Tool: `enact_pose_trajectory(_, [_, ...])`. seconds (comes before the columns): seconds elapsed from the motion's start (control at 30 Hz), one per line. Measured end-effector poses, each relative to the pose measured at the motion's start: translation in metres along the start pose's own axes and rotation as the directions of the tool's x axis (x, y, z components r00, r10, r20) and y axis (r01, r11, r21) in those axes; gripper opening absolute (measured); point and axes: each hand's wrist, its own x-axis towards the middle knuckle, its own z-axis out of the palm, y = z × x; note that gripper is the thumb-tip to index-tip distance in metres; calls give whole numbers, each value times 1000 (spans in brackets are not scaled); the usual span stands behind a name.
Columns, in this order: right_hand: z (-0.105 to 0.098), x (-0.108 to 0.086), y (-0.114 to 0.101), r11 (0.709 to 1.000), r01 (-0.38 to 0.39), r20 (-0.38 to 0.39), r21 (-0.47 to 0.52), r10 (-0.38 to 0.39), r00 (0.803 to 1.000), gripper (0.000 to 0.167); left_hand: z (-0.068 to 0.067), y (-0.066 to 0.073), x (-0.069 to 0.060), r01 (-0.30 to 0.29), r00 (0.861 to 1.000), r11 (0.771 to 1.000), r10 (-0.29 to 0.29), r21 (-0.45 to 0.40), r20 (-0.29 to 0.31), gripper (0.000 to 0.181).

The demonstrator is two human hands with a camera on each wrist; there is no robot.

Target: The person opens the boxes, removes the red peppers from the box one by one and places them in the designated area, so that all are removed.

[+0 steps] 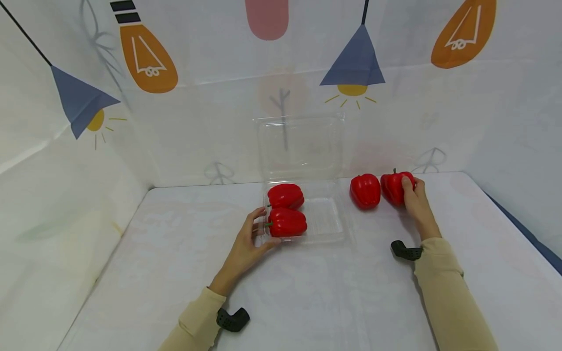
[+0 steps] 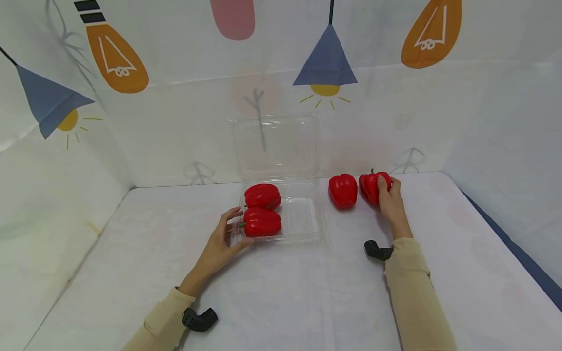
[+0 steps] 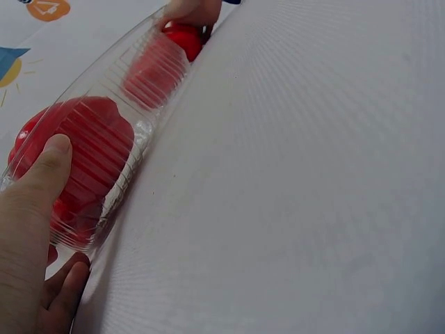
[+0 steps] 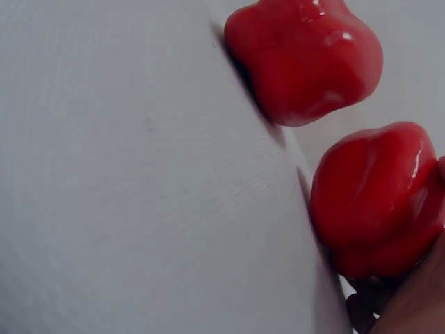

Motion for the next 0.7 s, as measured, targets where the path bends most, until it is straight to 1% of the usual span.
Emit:
enact_pose_trajectory(0.13, [1, 1, 5, 999, 31, 5, 24, -31, 1000, 77, 0, 2, 0, 23, 1000, 1000, -23, -12, 1, 87])
enact_pose_trajectory(0.2, [1, 1, 7, 998, 57, -11, 21, -57, 998, 73, 0, 4, 0, 37, 999, 999, -37, -16, -2, 86])
enact_pose_trajectory(0.23, [1, 1, 9, 997, 73, -24, 25, -73, 997, 70, 0, 6, 0, 44, 999, 999, -44, -20, -2, 86])
enact_pose_trajectory(0.37, [-1, 0, 15, 991, 126, -62, 39, -123, 990, 55, -4, 24, -2, 38, 999, 999, -38, -21, 5, 84])
enact_pose_trajectory(0.47, [0, -1, 17, 988, 130, -44, 82, -127, 991, 50, -7, 37, -3, 34, 999, 999, -34, -13, 18, 83])
enact_pose_trajectory(0.6, [1, -1, 16, 983, 115, -18, 141, -114, 993, 51, -9, 43, -3, 56, 998, 998, -56, -3, 23, 82])
enact_pose_trajectory(0.7, [2, -1, 16, 984, 113, -28, 139, -110, 994, 53, -9, 44, -3, 63, 998, 998, -63, -11, 20, 82])
